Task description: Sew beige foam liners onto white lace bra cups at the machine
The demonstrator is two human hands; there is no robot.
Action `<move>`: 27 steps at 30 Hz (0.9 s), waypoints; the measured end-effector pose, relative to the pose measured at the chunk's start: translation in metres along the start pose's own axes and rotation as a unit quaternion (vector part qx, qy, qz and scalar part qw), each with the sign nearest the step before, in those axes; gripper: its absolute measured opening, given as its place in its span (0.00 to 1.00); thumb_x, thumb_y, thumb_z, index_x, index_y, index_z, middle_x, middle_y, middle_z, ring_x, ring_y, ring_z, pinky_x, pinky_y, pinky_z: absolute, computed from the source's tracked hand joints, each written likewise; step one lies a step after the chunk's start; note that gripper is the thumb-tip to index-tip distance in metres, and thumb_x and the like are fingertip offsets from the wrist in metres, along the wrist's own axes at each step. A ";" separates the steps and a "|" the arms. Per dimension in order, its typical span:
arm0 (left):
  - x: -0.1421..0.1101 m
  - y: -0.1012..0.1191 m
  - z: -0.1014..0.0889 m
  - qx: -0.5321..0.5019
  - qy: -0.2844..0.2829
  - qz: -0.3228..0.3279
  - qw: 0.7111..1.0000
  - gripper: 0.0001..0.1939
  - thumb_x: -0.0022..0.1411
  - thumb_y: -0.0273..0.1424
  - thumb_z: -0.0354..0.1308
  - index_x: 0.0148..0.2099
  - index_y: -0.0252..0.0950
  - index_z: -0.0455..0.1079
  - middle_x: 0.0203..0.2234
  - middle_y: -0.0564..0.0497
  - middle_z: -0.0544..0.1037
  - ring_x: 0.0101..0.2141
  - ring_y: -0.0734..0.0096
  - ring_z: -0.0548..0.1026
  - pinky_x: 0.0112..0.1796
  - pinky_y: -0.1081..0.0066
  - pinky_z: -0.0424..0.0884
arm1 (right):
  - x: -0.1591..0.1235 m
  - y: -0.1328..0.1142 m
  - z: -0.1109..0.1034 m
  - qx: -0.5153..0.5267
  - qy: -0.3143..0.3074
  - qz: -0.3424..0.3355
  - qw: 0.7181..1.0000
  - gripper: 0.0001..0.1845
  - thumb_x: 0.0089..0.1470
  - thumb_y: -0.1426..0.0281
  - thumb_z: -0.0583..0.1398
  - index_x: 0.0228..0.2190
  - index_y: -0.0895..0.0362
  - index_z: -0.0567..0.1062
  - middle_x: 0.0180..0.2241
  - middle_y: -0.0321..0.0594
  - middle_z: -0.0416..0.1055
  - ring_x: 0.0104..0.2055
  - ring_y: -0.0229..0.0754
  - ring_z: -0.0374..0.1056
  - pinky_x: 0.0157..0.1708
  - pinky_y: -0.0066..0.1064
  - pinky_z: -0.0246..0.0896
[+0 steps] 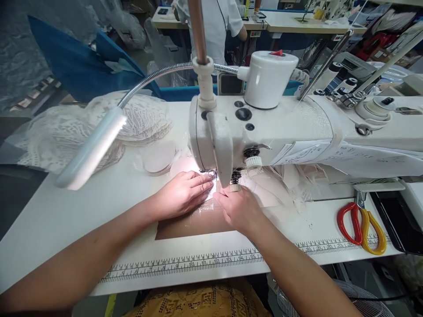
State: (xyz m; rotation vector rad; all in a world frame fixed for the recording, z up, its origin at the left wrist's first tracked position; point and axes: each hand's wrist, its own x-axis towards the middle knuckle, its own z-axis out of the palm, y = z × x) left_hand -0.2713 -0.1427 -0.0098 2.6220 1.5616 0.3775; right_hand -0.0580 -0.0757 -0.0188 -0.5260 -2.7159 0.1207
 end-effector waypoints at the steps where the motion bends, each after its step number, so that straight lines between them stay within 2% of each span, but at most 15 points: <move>1: 0.000 0.000 -0.001 0.003 -0.001 0.000 1.000 0.18 0.71 0.33 0.46 0.55 0.31 0.70 0.54 0.40 0.72 0.41 0.60 0.70 0.42 0.62 0.67 | 0.000 0.000 0.000 0.001 -0.004 0.005 1.000 0.17 0.52 0.80 0.54 0.37 0.55 0.79 0.27 0.38 0.71 0.28 0.39 0.57 0.26 0.29 0.48; 5: 0.001 -0.001 -0.002 0.013 -0.007 -0.002 1.000 0.18 0.70 0.33 0.46 0.56 0.31 0.69 0.55 0.40 0.71 0.42 0.59 0.70 0.41 0.62 0.67 | 0.000 -0.001 0.003 0.002 -0.018 0.025 1.000 0.17 0.52 0.80 0.55 0.39 0.55 0.79 0.27 0.39 0.70 0.30 0.40 0.60 0.28 0.29 0.51; 11: 0.001 -0.007 0.002 0.017 0.004 0.000 1.000 0.17 0.72 0.31 0.45 0.56 0.35 0.70 0.56 0.42 0.71 0.43 0.60 0.70 0.41 0.62 0.65 | 0.004 -0.001 0.005 -0.007 -0.031 0.065 0.997 0.23 0.53 0.80 0.53 0.47 0.54 0.77 0.33 0.41 0.73 0.33 0.40 0.64 0.27 0.28 0.54; 16: 0.003 -0.011 0.000 0.006 -0.003 -0.001 1.000 0.17 0.71 0.31 0.45 0.56 0.37 0.70 0.55 0.43 0.72 0.43 0.60 0.69 0.40 0.62 0.64 | 0.008 -0.002 0.007 -0.012 -0.050 0.098 0.994 0.27 0.52 0.81 0.52 0.51 0.53 0.75 0.35 0.43 0.73 0.35 0.41 0.64 0.31 0.28 0.59; 23: 0.008 -0.017 -0.003 0.014 -0.002 -0.019 1.000 0.18 0.70 0.31 0.45 0.56 0.37 0.70 0.52 0.43 0.73 0.43 0.58 0.68 0.39 0.61 0.61 | 0.008 -0.001 0.007 -0.016 -0.070 0.126 0.989 0.27 0.53 0.80 0.53 0.52 0.52 0.75 0.33 0.42 0.72 0.30 0.40 0.63 0.26 0.29 0.55; 27: 0.007 -0.019 -0.003 0.035 -0.007 -0.019 0.999 0.20 0.68 0.31 0.47 0.58 0.36 0.68 0.51 0.40 0.73 0.43 0.56 0.67 0.37 0.61 0.59 | 0.006 -0.002 0.006 -0.006 -0.057 0.128 0.990 0.27 0.53 0.81 0.52 0.50 0.50 0.76 0.33 0.41 0.72 0.31 0.39 0.63 0.25 0.28 0.54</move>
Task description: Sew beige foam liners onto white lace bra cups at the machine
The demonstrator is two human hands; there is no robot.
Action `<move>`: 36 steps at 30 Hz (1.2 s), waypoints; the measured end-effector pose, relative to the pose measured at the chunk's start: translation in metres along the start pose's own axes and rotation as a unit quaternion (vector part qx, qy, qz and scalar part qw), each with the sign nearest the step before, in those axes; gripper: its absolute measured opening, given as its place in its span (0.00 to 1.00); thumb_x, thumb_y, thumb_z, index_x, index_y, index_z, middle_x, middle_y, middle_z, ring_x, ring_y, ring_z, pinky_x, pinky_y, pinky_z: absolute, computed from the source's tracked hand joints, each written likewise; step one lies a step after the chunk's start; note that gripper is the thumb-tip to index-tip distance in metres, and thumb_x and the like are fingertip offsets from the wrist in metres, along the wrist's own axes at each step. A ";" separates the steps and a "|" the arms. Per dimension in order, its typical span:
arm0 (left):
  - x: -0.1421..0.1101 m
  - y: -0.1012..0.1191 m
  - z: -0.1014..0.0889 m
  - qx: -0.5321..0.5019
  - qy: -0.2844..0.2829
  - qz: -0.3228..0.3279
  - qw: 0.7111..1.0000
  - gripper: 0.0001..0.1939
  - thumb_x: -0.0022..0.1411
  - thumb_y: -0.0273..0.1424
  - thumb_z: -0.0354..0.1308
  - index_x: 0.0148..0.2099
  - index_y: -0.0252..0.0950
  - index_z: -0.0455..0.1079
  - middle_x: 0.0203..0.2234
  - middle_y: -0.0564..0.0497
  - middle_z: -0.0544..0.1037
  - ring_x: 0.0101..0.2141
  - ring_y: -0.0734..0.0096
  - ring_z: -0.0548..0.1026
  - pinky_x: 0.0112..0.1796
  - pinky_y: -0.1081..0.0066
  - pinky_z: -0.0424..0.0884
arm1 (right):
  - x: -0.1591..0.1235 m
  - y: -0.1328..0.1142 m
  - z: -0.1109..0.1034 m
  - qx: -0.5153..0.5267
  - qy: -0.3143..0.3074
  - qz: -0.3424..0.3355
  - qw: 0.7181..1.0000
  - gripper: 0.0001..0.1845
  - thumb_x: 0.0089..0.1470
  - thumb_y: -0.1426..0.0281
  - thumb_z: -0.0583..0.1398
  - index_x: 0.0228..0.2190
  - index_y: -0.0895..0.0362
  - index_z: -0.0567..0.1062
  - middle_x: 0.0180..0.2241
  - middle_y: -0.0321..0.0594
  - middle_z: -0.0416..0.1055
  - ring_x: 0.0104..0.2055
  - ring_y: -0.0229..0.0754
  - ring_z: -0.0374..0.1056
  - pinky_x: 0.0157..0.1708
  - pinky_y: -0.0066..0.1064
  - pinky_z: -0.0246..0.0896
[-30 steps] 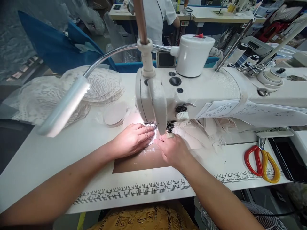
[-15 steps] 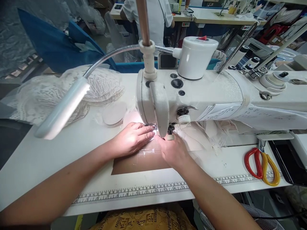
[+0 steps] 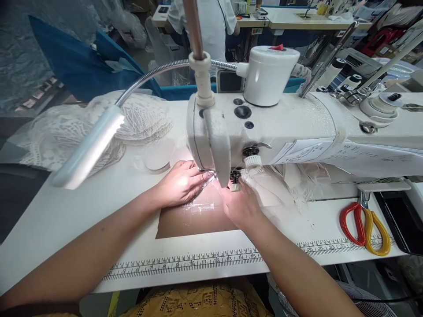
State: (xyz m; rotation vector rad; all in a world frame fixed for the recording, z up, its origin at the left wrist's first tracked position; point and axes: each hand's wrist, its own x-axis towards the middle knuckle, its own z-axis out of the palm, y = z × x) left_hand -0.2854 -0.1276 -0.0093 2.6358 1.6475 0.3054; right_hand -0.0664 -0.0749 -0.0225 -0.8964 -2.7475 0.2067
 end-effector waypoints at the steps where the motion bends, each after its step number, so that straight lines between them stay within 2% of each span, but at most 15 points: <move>1: 0.000 0.000 0.000 0.005 0.000 0.000 1.000 0.20 0.68 0.31 0.47 0.59 0.36 0.67 0.51 0.40 0.73 0.43 0.55 0.67 0.37 0.61 0.59 | 0.000 0.000 0.000 0.003 0.005 -0.001 1.000 0.26 0.53 0.80 0.52 0.49 0.50 0.77 0.34 0.41 0.72 0.31 0.39 0.63 0.25 0.28 0.54; 6: -0.002 -0.001 0.004 0.014 0.017 -0.002 1.000 0.19 0.68 0.32 0.46 0.57 0.35 0.68 0.48 0.39 0.74 0.44 0.54 0.67 0.38 0.60 0.59 | 0.000 -0.001 -0.001 0.019 0.009 0.005 1.000 0.24 0.54 0.79 0.53 0.48 0.48 0.77 0.37 0.39 0.74 0.33 0.40 0.65 0.25 0.28 0.53; 12: -0.004 0.006 -0.002 0.043 0.014 -0.029 0.999 0.20 0.69 0.38 0.46 0.56 0.34 0.67 0.51 0.39 0.72 0.52 0.48 0.64 0.44 0.56 0.61 | 0.001 0.000 0.000 0.047 0.024 0.000 0.999 0.23 0.56 0.78 0.53 0.48 0.50 0.76 0.37 0.39 0.76 0.34 0.39 0.68 0.28 0.28 0.57; 14: -0.007 0.011 -0.012 0.050 -0.015 -0.064 0.997 0.24 0.67 0.43 0.49 0.57 0.32 0.66 0.51 0.38 0.72 0.50 0.47 0.66 0.40 0.57 0.63 | 0.001 0.000 -0.001 0.050 0.030 -0.002 0.998 0.21 0.58 0.77 0.52 0.48 0.53 0.76 0.38 0.41 0.76 0.36 0.40 0.69 0.31 0.28 0.59; 17: -0.016 0.022 -0.034 0.016 -0.086 -0.097 0.991 0.27 0.62 0.47 0.55 0.55 0.31 0.67 0.46 0.39 0.74 0.43 0.51 0.70 0.35 0.62 0.66 | 0.001 0.000 -0.004 0.050 0.016 -0.010 0.999 0.20 0.59 0.75 0.51 0.48 0.54 0.76 0.38 0.42 0.76 0.36 0.40 0.69 0.31 0.29 0.58; 19: -0.022 0.030 -0.048 -0.025 -0.134 -0.085 0.987 0.25 0.59 0.44 0.59 0.53 0.33 0.69 0.42 0.41 0.74 0.39 0.55 0.71 0.34 0.64 0.67 | 0.001 -0.002 -0.007 0.043 -0.007 -0.020 0.999 0.19 0.58 0.76 0.52 0.46 0.53 0.76 0.38 0.40 0.75 0.34 0.39 0.68 0.29 0.29 0.54; 21: -0.027 0.038 -0.055 -0.049 -0.155 -0.067 0.984 0.20 0.56 0.38 0.61 0.49 0.34 0.70 0.40 0.43 0.74 0.37 0.57 0.71 0.35 0.64 0.67 | 0.001 -0.003 -0.009 0.030 -0.025 -0.028 0.999 0.19 0.57 0.77 0.52 0.44 0.51 0.77 0.37 0.39 0.75 0.33 0.39 0.66 0.27 0.29 0.51; 23: -0.029 0.045 -0.051 -0.051 -0.137 -0.047 0.988 0.15 0.56 0.29 0.58 0.48 0.34 0.71 0.41 0.43 0.73 0.38 0.58 0.70 0.36 0.64 0.67 | 0.001 -0.003 -0.010 0.025 -0.033 -0.031 0.999 0.19 0.56 0.77 0.53 0.44 0.51 0.77 0.36 0.38 0.74 0.34 0.39 0.66 0.26 0.29 0.50; 25: -0.027 0.049 -0.039 -0.050 -0.101 -0.028 0.993 0.13 0.58 0.23 0.53 0.46 0.33 0.71 0.42 0.42 0.73 0.39 0.59 0.70 0.38 0.65 0.67 | 0.001 -0.004 -0.011 0.028 -0.036 -0.030 0.999 0.19 0.57 0.77 0.52 0.43 0.52 0.77 0.36 0.38 0.74 0.34 0.39 0.66 0.27 0.29 0.51; 28: -0.021 0.043 -0.020 -0.052 -0.067 -0.044 0.995 0.13 0.63 0.21 0.45 0.38 0.31 0.71 0.36 0.43 0.74 0.36 0.62 0.70 0.35 0.66 0.66 | 0.001 -0.003 -0.012 0.042 -0.036 -0.022 0.998 0.18 0.57 0.76 0.52 0.44 0.52 0.77 0.39 0.40 0.75 0.36 0.40 0.68 0.28 0.30 0.53; 31: -0.015 0.026 -0.013 -0.153 -0.046 -0.086 0.983 0.12 0.66 0.26 0.47 0.32 0.32 0.69 0.28 0.48 0.73 0.31 0.68 0.69 0.32 0.70 0.63 | 0.001 -0.003 -0.013 0.065 -0.033 -0.016 0.997 0.19 0.57 0.76 0.52 0.47 0.52 0.76 0.42 0.40 0.75 0.36 0.41 0.69 0.30 0.30 0.56; 34: -0.014 0.008 -0.016 -0.320 -0.039 -0.111 0.940 0.17 0.68 0.37 0.49 0.28 0.34 0.64 0.22 0.54 0.67 0.24 0.75 0.65 0.26 0.75 0.59 | 0.002 -0.003 -0.012 0.077 -0.023 -0.006 0.997 0.18 0.58 0.73 0.54 0.48 0.52 0.74 0.42 0.40 0.75 0.35 0.42 0.69 0.30 0.31 0.58; 36: -0.014 0.003 -0.017 -0.372 -0.041 -0.118 0.920 0.20 0.68 0.41 0.48 0.26 0.34 0.61 0.20 0.56 0.64 0.22 0.77 0.61 0.24 0.75 0.56 | 0.004 -0.004 -0.010 0.084 -0.013 0.001 0.996 0.17 0.58 0.71 0.56 0.48 0.53 0.74 0.41 0.40 0.75 0.32 0.41 0.68 0.30 0.31 0.58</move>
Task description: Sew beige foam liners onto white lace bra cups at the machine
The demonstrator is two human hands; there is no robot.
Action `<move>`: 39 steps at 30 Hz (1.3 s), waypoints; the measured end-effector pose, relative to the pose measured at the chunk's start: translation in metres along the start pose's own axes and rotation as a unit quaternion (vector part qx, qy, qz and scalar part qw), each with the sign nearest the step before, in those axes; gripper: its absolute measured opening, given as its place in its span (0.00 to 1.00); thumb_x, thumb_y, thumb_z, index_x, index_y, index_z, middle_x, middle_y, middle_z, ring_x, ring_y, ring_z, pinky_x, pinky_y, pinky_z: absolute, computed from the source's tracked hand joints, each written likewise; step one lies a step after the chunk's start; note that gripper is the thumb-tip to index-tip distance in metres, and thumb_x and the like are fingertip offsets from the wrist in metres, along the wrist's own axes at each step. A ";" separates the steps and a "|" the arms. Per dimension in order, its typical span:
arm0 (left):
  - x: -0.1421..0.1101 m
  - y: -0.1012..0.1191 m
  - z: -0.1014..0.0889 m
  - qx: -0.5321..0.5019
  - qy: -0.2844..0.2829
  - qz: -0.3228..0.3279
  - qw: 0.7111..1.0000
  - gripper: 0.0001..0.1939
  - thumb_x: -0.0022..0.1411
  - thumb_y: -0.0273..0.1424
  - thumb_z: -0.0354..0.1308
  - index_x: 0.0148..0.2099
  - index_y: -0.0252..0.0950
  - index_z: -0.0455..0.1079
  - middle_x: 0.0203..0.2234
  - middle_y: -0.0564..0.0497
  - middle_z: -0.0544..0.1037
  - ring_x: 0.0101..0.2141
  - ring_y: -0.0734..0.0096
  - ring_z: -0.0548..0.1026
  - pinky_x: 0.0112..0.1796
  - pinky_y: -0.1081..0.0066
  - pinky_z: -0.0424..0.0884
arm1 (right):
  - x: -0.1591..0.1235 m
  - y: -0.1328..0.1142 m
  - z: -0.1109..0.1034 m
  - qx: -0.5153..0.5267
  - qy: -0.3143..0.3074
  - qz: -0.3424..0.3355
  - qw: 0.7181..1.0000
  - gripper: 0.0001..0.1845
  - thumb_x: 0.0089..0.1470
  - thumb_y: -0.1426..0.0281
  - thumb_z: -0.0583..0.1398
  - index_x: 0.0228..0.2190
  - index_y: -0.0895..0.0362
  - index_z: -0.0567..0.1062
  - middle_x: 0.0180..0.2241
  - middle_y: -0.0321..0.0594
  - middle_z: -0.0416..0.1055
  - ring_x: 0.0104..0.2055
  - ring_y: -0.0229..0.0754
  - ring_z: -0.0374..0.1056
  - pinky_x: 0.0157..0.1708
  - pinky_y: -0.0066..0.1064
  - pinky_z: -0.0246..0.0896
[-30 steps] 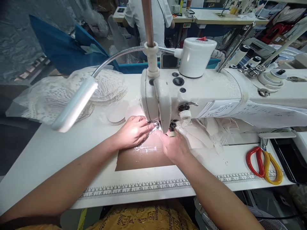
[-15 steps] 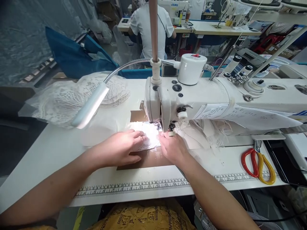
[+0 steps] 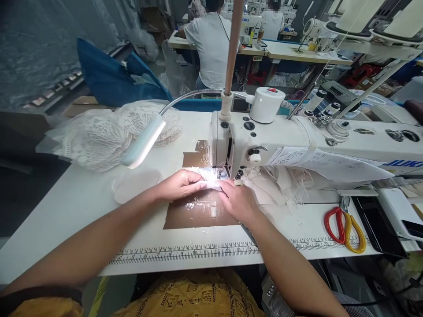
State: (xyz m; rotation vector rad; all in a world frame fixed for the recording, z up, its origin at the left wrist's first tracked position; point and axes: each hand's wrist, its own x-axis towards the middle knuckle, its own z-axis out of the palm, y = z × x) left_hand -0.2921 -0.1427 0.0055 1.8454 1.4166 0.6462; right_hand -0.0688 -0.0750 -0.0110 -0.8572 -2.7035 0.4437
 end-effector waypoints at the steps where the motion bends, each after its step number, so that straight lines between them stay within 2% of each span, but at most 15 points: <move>1: 0.000 -0.001 -0.001 -0.004 -0.003 0.005 1.000 0.21 0.68 0.41 0.48 0.26 0.34 0.61 0.20 0.56 0.64 0.22 0.78 0.61 0.24 0.75 0.55 | 0.001 0.000 0.001 0.007 0.004 0.001 1.000 0.16 0.57 0.71 0.57 0.48 0.53 0.74 0.40 0.40 0.75 0.31 0.41 0.67 0.29 0.31 0.58; 6: 0.000 0.001 0.003 0.070 -0.003 0.100 0.993 0.20 0.68 0.38 0.50 0.24 0.34 0.61 0.20 0.54 0.65 0.27 0.74 0.64 0.32 0.74 0.60 | 0.003 0.002 0.003 0.058 0.018 -0.028 0.998 0.08 0.55 0.75 0.58 0.35 0.55 0.76 0.32 0.37 0.73 0.28 0.37 0.65 0.28 0.28 0.55; 8: 0.000 0.003 0.002 0.085 -0.008 0.115 0.990 0.20 0.68 0.38 0.50 0.25 0.35 0.62 0.21 0.53 0.66 0.29 0.72 0.65 0.34 0.73 0.62 | 0.002 0.003 0.002 0.083 0.016 -0.044 0.995 0.07 0.57 0.73 0.57 0.31 0.55 0.76 0.30 0.37 0.72 0.28 0.37 0.65 0.28 0.28 0.55; 12: 0.000 0.005 -0.004 0.094 -0.024 0.108 0.989 0.19 0.69 0.37 0.48 0.25 0.35 0.63 0.22 0.52 0.68 0.30 0.71 0.66 0.36 0.73 0.63 | -0.001 0.004 -0.001 0.115 0.000 -0.056 0.992 0.14 0.63 0.67 0.54 0.30 0.55 0.77 0.30 0.38 0.73 0.32 0.38 0.68 0.31 0.28 0.57; 17: 0.002 0.008 -0.006 0.107 -0.033 0.111 0.987 0.19 0.69 0.36 0.48 0.25 0.35 0.63 0.22 0.52 0.69 0.29 0.71 0.66 0.35 0.73 0.63 | -0.001 0.004 -0.002 0.096 -0.002 -0.048 0.994 0.09 0.59 0.71 0.57 0.40 0.52 0.77 0.39 0.38 0.76 0.33 0.37 0.68 0.32 0.28 0.58; 20: 0.003 0.009 -0.005 0.130 -0.038 0.119 0.984 0.19 0.69 0.36 0.48 0.25 0.35 0.64 0.22 0.52 0.69 0.28 0.71 0.66 0.36 0.72 0.63 | -0.001 0.003 -0.001 0.091 -0.005 -0.058 0.994 0.09 0.60 0.71 0.56 0.34 0.54 0.78 0.33 0.37 0.75 0.32 0.37 0.68 0.31 0.27 0.57; 24: 0.002 0.011 -0.005 0.165 -0.054 0.121 0.977 0.18 0.69 0.36 0.48 0.28 0.35 0.66 0.23 0.52 0.70 0.29 0.71 0.67 0.38 0.71 0.63 | -0.003 0.002 -0.002 0.103 0.002 -0.058 0.993 0.14 0.62 0.68 0.55 0.27 0.55 0.77 0.27 0.37 0.73 0.30 0.37 0.67 0.31 0.27 0.57; 32: -0.003 0.020 -0.010 0.213 -0.070 0.116 0.968 0.13 0.67 0.35 0.51 0.34 0.35 0.70 0.27 0.51 0.73 0.32 0.68 0.69 0.38 0.69 0.63 | -0.007 0.005 -0.002 0.069 -0.014 -0.083 0.994 0.10 0.60 0.72 0.56 0.34 0.54 0.77 0.34 0.39 0.76 0.36 0.40 0.69 0.35 0.29 0.59; 36: -0.005 0.024 -0.003 0.260 -0.068 0.108 0.957 0.13 0.63 0.40 0.57 0.37 0.35 0.72 0.32 0.48 0.74 0.34 0.65 0.70 0.39 0.66 0.63 | -0.007 0.004 -0.003 0.081 -0.018 -0.062 0.995 0.10 0.60 0.71 0.56 0.30 0.55 0.76 0.30 0.37 0.74 0.33 0.38 0.68 0.34 0.29 0.58; 39: -0.004 0.023 0.006 0.272 -0.051 0.105 0.955 0.13 0.67 0.35 0.52 0.32 0.34 0.70 0.30 0.47 0.73 0.33 0.66 0.69 0.37 0.67 0.63 | -0.007 0.002 -0.006 0.115 -0.011 -0.038 0.993 0.13 0.61 0.70 0.54 0.26 0.55 0.74 0.26 0.37 0.71 0.30 0.37 0.66 0.32 0.28 0.57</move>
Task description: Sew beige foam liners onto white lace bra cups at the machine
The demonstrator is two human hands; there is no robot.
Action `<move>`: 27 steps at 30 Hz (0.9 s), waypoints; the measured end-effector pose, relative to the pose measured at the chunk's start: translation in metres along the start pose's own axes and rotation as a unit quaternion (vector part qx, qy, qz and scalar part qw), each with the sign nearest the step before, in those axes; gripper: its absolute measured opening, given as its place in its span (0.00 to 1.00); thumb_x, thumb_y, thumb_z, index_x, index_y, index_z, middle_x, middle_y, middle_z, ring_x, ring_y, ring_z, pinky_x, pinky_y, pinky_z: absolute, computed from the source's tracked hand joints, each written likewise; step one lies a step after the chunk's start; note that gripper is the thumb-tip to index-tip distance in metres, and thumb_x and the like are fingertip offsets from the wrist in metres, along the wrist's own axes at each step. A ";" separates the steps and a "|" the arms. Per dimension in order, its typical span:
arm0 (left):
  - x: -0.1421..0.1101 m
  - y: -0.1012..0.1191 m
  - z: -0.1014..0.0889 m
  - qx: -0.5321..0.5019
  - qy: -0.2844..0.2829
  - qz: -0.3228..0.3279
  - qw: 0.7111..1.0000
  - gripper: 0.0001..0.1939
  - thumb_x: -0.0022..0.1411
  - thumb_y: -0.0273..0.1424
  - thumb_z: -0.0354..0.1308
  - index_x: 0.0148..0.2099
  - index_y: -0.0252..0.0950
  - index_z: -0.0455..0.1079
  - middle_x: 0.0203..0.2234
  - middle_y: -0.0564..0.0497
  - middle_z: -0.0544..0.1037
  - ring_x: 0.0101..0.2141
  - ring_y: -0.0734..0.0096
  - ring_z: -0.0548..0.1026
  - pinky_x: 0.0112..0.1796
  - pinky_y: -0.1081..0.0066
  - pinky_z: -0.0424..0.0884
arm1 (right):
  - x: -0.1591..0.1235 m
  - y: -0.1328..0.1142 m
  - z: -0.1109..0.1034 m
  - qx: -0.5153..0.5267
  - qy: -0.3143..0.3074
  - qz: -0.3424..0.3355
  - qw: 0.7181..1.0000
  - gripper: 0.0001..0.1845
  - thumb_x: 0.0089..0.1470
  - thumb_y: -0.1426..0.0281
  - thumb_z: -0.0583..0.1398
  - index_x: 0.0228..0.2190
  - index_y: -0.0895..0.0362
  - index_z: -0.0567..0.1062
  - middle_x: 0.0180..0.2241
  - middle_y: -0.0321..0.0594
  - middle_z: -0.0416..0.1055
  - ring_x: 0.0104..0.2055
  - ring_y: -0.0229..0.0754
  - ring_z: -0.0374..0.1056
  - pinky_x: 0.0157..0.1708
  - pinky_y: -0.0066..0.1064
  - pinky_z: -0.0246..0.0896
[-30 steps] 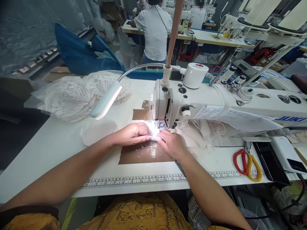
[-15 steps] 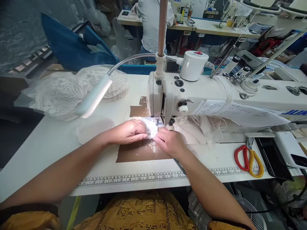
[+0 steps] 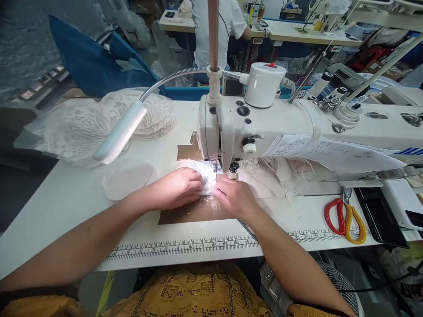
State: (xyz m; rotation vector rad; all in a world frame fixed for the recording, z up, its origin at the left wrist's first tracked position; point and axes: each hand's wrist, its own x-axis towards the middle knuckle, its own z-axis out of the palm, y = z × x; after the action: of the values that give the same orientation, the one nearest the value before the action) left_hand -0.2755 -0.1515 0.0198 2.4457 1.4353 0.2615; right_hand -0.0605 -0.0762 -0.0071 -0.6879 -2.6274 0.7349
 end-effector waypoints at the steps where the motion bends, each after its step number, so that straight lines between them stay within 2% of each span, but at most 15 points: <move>1: 0.001 0.000 0.002 -0.014 0.004 0.001 1.000 0.15 0.68 0.33 0.49 0.31 0.33 0.70 0.29 0.47 0.73 0.33 0.66 0.69 0.37 0.67 0.63 | 0.000 0.000 -0.001 0.009 0.005 0.004 1.000 0.14 0.62 0.70 0.53 0.25 0.55 0.73 0.25 0.36 0.71 0.29 0.37 0.66 0.31 0.28 0.56; 3: 0.002 -0.003 0.002 -0.061 0.008 0.000 0.998 0.16 0.70 0.31 0.46 0.31 0.33 0.69 0.28 0.48 0.73 0.32 0.68 0.69 0.37 0.69 0.63 | 0.000 0.000 -0.001 0.023 0.018 0.003 1.000 0.12 0.61 0.70 0.54 0.28 0.55 0.73 0.26 0.37 0.70 0.27 0.37 0.65 0.30 0.28 0.57; 5: 0.003 -0.007 -0.002 -0.117 0.007 -0.010 0.993 0.17 0.70 0.33 0.46 0.30 0.34 0.67 0.27 0.49 0.72 0.31 0.69 0.68 0.36 0.70 0.63 | 0.001 0.001 0.000 0.023 0.026 -0.002 0.999 0.07 0.58 0.72 0.55 0.35 0.55 0.74 0.30 0.38 0.73 0.27 0.38 0.65 0.30 0.29 0.59; 8: 0.003 -0.011 -0.008 -0.176 0.001 -0.026 0.984 0.20 0.71 0.35 0.44 0.27 0.34 0.63 0.24 0.51 0.69 0.28 0.71 0.66 0.33 0.71 0.63 | 0.003 0.004 0.004 -0.005 0.030 -0.001 1.000 0.16 0.55 0.76 0.55 0.45 0.55 0.72 0.40 0.43 0.74 0.29 0.39 0.66 0.32 0.31 0.61; 10: 0.003 -0.012 -0.009 -0.194 -0.007 -0.027 0.981 0.20 0.71 0.36 0.42 0.27 0.34 0.62 0.24 0.51 0.68 0.28 0.71 0.66 0.33 0.71 0.62 | 0.005 0.004 0.007 -0.016 0.037 0.000 0.999 0.15 0.56 0.76 0.54 0.44 0.55 0.73 0.41 0.44 0.74 0.31 0.40 0.67 0.34 0.31 0.62; 12: 0.004 -0.013 -0.009 -0.201 -0.012 -0.031 0.979 0.20 0.71 0.36 0.42 0.27 0.35 0.61 0.24 0.51 0.68 0.27 0.72 0.65 0.32 0.72 0.62 | 0.006 0.003 0.008 -0.008 0.041 -0.007 0.999 0.10 0.59 0.73 0.54 0.39 0.54 0.75 0.38 0.42 0.75 0.34 0.40 0.68 0.34 0.30 0.61; 14: 0.004 -0.013 -0.008 -0.197 -0.012 -0.034 0.980 0.20 0.71 0.36 0.41 0.27 0.35 0.61 0.24 0.51 0.68 0.27 0.72 0.65 0.32 0.72 0.61 | 0.008 0.002 0.007 0.011 0.036 -0.011 0.999 0.10 0.61 0.70 0.53 0.33 0.54 0.75 0.35 0.40 0.74 0.34 0.40 0.68 0.33 0.28 0.59; 17: 0.003 -0.009 -0.010 -0.162 -0.007 -0.044 0.986 0.19 0.70 0.36 0.42 0.28 0.35 0.62 0.24 0.51 0.68 0.27 0.72 0.65 0.31 0.72 0.61 | 0.008 0.000 0.005 0.033 0.029 0.000 0.999 0.15 0.63 0.67 0.52 0.26 0.55 0.72 0.27 0.38 0.70 0.30 0.38 0.65 0.30 0.28 0.56; 20: 0.000 0.000 -0.012 -0.082 -0.002 -0.058 0.995 0.14 0.65 0.41 0.52 0.35 0.35 0.64 0.27 0.51 0.70 0.29 0.69 0.66 0.32 0.70 0.61 | 0.007 0.002 0.004 0.039 0.028 0.020 0.999 0.18 0.63 0.66 0.51 0.22 0.55 0.68 0.23 0.35 0.65 0.26 0.37 0.61 0.28 0.28 0.53; 23: 0.000 0.012 -0.008 0.027 0.022 -0.041 0.999 0.17 0.58 0.42 0.61 0.39 0.34 0.65 0.33 0.49 0.72 0.32 0.65 0.68 0.38 0.65 0.63 | 0.008 0.006 0.005 0.048 0.019 0.023 0.998 0.20 0.63 0.65 0.50 0.21 0.55 0.67 0.22 0.35 0.65 0.25 0.36 0.60 0.26 0.28 0.50; 25: 0.001 0.015 -0.002 0.086 0.050 -0.025 0.995 0.10 0.63 0.36 0.56 0.36 0.34 0.65 0.31 0.48 0.72 0.31 0.66 0.67 0.38 0.65 0.63 | 0.008 0.007 0.005 0.055 0.020 0.021 0.998 0.21 0.63 0.64 0.50 0.20 0.55 0.66 0.21 0.35 0.64 0.24 0.36 0.59 0.25 0.28 0.50; 27: 0.003 0.013 0.004 0.105 0.067 -0.005 0.992 0.12 0.68 0.29 0.48 0.30 0.34 0.64 0.26 0.48 0.71 0.29 0.67 0.66 0.36 0.66 0.62 | 0.007 0.006 0.004 0.059 0.020 0.019 0.998 0.23 0.64 0.63 0.49 0.19 0.55 0.65 0.19 0.34 0.62 0.23 0.36 0.58 0.25 0.28 0.50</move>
State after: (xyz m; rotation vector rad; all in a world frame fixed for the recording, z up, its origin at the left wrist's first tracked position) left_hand -0.2621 -0.1561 0.0205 2.6317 1.6039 0.2914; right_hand -0.0659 -0.0691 -0.0127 -0.7118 -2.5176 0.8694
